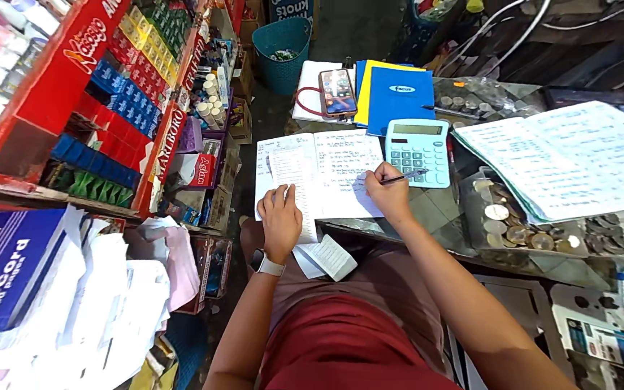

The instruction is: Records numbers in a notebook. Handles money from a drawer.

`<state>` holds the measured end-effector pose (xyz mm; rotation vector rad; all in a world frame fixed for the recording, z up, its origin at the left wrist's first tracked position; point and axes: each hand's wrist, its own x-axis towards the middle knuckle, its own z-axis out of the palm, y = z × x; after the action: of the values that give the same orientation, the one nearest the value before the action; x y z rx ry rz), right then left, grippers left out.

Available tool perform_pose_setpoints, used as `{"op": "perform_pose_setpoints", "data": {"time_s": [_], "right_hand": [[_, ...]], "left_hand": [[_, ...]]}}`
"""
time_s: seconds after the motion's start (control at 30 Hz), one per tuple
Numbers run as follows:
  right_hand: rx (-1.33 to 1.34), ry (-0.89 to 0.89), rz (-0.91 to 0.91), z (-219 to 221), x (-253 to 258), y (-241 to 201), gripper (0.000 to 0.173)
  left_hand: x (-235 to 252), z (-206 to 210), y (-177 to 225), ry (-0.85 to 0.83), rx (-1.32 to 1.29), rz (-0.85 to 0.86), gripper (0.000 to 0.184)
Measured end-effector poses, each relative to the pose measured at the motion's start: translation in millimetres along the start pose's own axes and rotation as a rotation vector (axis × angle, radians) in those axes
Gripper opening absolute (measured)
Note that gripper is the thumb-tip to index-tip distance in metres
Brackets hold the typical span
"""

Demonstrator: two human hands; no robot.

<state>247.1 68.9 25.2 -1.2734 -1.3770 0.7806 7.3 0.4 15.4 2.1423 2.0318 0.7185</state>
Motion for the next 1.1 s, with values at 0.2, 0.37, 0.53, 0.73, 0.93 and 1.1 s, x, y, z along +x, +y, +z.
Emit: {"op": "perform_pose_setpoints", "data": {"time_s": [0.2, 0.37, 0.53, 0.73, 0.93, 1.1], "right_hand": [[-0.049, 0.023, -0.022, 0.0, -0.2, -0.9, 0.030], [-0.046, 0.030, -0.019, -0.1, -0.9, -5.5, 0.031], [-0.066, -0.021, 0.043, -7.7, 0.3, -9.2, 0.028], [-0.055, 0.034, 0.005, -6.1, -1.4, -8.3, 0.030], [-0.033, 0.029, -0.011, -7.4, 0.2, -1.4, 0.031], [-0.037, 0.023, -0.010, -6.6, 0.1, -2.5, 0.033]], "left_hand": [[0.6, -1.8, 2.8, -0.003, -0.021, -0.006, 0.044], [0.6, -2.4, 4.6, -0.014, -0.018, -0.007, 0.044], [0.1, -1.2, 4.3, 0.003, -0.021, 0.003, 0.043], [-0.4, -1.0, 4.8, 0.017, -0.027, 0.000, 0.044], [0.1, -2.1, 2.6, 0.000, -0.032, 0.007, 0.044], [0.0, -1.5, 1.3, -0.004, -0.006, 0.000, 0.045]]}}
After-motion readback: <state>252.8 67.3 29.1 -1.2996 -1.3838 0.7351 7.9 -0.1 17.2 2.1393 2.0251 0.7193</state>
